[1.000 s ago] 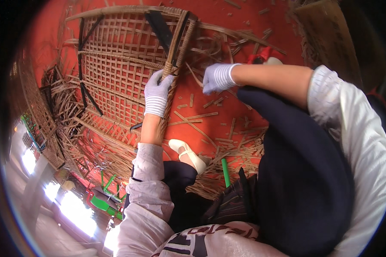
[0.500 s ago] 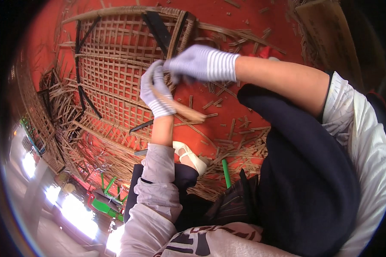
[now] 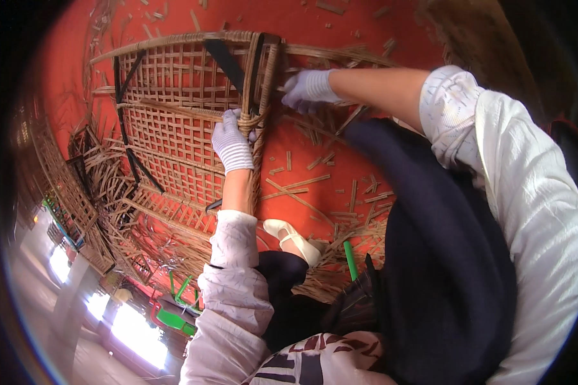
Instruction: Assembling and securing rattan weaving onto a wooden or metal frame using a pneumatic stapler and cutters.
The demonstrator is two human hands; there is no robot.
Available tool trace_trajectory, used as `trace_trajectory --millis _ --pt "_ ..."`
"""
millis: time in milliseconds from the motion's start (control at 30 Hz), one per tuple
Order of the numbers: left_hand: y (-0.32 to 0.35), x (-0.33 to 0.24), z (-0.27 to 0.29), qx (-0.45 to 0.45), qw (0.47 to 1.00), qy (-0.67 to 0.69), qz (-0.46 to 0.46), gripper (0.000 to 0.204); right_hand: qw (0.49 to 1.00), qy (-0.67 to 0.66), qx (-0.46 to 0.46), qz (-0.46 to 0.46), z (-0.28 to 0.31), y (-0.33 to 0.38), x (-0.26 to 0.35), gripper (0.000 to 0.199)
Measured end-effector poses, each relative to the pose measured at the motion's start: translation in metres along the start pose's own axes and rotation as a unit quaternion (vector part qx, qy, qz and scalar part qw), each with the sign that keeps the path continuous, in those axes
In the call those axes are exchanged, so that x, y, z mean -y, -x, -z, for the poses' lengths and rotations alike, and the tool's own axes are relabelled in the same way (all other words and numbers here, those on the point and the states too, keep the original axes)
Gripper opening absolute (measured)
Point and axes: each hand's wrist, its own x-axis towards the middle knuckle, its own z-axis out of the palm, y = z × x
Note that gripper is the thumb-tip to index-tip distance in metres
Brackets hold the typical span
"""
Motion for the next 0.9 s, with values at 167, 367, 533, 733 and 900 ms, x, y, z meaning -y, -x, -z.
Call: trace_trajectory --millis 167,367,533,733,900 --pt "0.005 -0.013 0.015 0.026 0.999 0.035 -0.030 0.032 0.977 0.115 -0.170 0.054 -0.008 0.011 0.000 0.047" --pt "0.023 -0.040 0.030 0.026 0.999 0.037 -0.029 0.033 0.960 0.242 -0.125 0.067 0.005 0.040 0.021 0.049" --pt "0.031 -0.054 0.047 0.027 0.999 0.021 -0.039 0.033 0.997 0.057 0.009 0.045 0.005 0.051 0.014 0.041" --pt "0.036 -0.064 0.060 0.026 0.999 0.020 -0.033 0.034 0.873 0.238 -0.240 0.351 0.004 0.103 0.051 0.028" --pt "0.042 -0.076 0.066 0.031 0.998 0.027 -0.040 0.034 0.773 0.345 -0.450 0.286 0.064 0.094 0.066 0.041"
